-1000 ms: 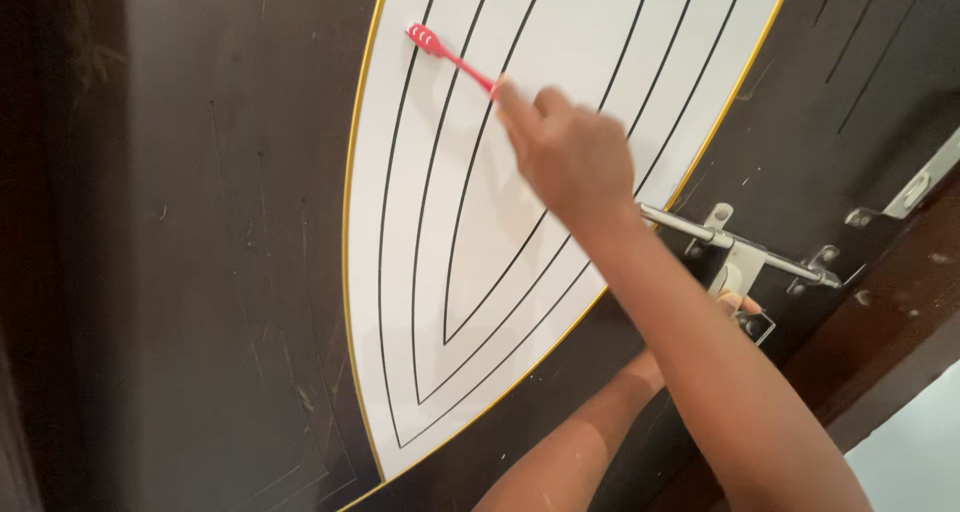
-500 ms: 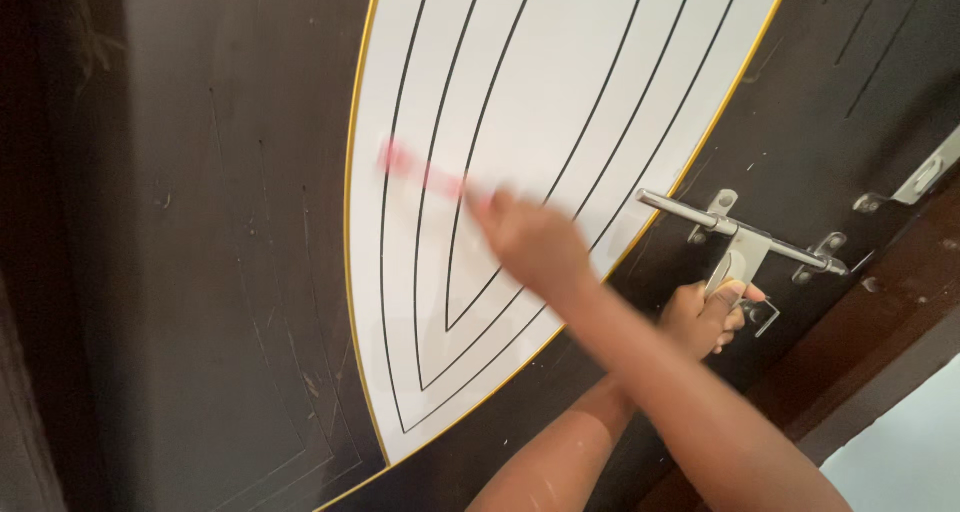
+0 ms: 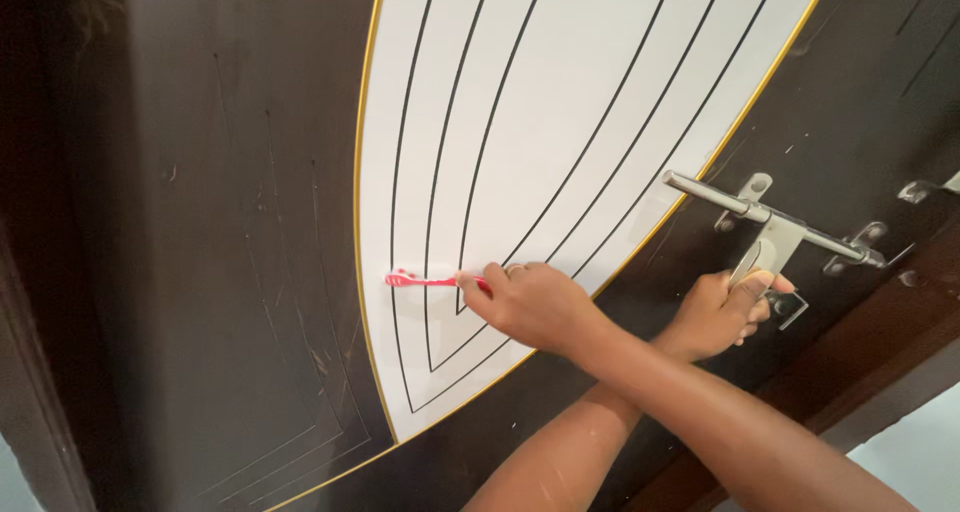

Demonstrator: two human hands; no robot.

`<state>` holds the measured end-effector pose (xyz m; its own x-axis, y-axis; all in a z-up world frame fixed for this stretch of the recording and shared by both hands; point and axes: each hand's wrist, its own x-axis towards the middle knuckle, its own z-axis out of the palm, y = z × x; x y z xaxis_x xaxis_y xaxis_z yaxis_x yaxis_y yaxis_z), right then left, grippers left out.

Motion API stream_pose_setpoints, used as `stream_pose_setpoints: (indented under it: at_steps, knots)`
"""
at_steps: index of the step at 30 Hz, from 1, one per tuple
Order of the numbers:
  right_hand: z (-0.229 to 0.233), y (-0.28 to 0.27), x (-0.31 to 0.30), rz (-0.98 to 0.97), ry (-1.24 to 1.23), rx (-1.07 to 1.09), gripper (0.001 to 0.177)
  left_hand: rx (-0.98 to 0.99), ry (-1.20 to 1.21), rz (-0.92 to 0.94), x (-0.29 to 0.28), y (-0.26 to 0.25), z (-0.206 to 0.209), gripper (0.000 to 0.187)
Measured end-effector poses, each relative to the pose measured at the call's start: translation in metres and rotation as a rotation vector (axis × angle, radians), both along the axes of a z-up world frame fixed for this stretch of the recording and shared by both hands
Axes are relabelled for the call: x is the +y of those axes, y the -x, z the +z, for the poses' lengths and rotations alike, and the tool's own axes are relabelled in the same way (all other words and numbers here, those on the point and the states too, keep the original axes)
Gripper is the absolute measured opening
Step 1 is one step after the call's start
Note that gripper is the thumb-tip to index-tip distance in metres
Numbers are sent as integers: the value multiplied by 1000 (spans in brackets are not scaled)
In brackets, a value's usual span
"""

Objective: The person scrubs the surface and metal latch of a dark brown door with white decorative panels using a red toothbrush.

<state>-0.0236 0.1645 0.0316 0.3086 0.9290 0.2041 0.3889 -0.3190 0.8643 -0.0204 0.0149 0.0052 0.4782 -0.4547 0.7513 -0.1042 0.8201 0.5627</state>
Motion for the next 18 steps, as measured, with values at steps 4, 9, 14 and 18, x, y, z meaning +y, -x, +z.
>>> stream_pose_setpoints:
  at_steps: [4, 9, 14, 18]
  knots:
    - [39, -10, -8, -35, -185, -98, 25, -7, -4, 69, 5, 4, -3, 37]
    - [3, -15, -5, 30, -158, -202, 32, -21, 2, 51, 0, -1, 0, 36]
    - [23, -14, -18, 46, -193, -80, 24, -15, -11, 37, 3, 2, -1, 36]
    - [38, 12, -28, -136, -339, -134, 26, 6, -26, 31, 3, 4, -3, 37]
